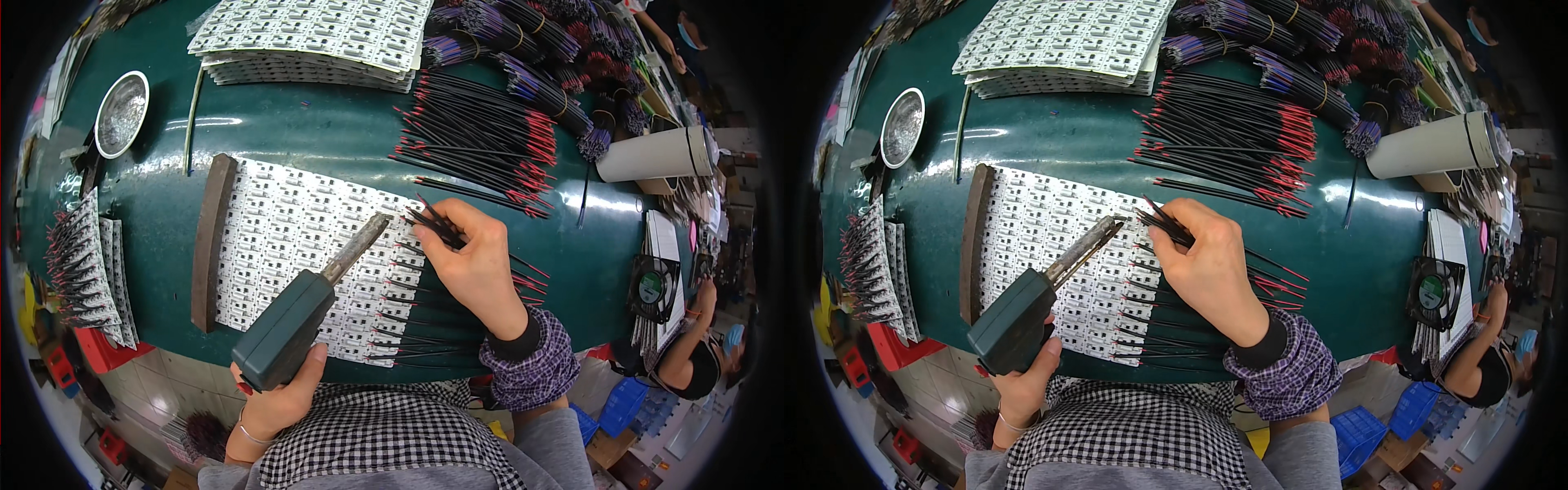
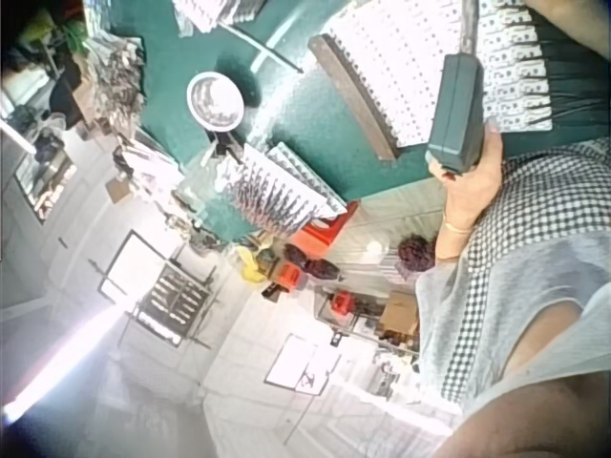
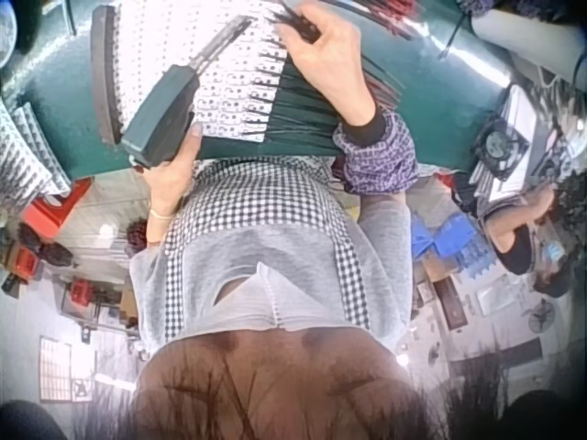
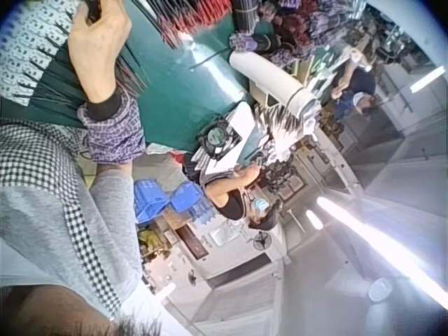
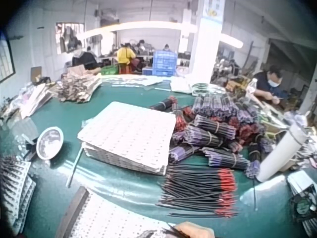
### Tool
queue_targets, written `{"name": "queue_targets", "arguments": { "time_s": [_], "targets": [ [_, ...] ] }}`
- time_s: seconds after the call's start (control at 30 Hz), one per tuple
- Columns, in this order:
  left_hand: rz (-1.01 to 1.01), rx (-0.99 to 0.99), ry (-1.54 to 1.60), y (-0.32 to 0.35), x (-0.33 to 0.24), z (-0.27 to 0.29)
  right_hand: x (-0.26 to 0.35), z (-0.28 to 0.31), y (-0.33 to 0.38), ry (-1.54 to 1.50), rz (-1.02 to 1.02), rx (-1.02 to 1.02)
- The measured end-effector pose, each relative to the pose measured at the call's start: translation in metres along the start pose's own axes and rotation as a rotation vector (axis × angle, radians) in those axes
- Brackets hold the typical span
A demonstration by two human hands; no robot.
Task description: The person solders wires onto contact points on circuit board sheets using a soldering iron while holding the wires in place by hand.
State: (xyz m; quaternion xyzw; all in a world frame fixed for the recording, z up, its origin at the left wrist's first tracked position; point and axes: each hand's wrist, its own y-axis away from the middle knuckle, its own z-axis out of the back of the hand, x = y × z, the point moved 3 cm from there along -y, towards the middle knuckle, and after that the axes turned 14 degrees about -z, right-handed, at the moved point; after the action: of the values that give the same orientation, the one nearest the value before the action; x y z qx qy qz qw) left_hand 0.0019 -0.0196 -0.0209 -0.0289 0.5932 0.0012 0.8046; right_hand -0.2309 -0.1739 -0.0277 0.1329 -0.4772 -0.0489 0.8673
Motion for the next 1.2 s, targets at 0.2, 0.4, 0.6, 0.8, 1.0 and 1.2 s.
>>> {"name": "queue_targets", "arguments": {
  "time_s": [0.2, 0.4, 0.6, 0.8, 1.0, 1.2],
  "targets": [
    [-0.054, 0.062, -0.103, -0.003, -0.002, -0.002, -0.007, -0.004, -0.002, -0.071, -0.063, 0.013],
    [-0.201, 0.148, -0.338, -0.002, -0.002, -0.009, -0.003, -0.003, -0.002, -0.026, -0.044, 0.012],
    [-0.01, -0.045, -0.186, -0.004, 0.002, -0.012, 0.0, -0.002, -0.002, -0.003, -0.055, 0.024],
    [-0.229, 0.061, -0.322, -0.009, -0.003, -0.012, 0.0, -0.003, -0.002, 0.0, -0.044, 0.015],
    [0.042, -0.068, -0.147, -0.002, 0.0, -0.011, -0.001, -0.003, -0.003, 0.007, -0.05, 0.009],
    [0.098, -0.057, -0.124, 0.002, 0.0, -0.011, -0.005, -0.002, -0.007, 0.008, -0.053, 0.034]
  ]
}}
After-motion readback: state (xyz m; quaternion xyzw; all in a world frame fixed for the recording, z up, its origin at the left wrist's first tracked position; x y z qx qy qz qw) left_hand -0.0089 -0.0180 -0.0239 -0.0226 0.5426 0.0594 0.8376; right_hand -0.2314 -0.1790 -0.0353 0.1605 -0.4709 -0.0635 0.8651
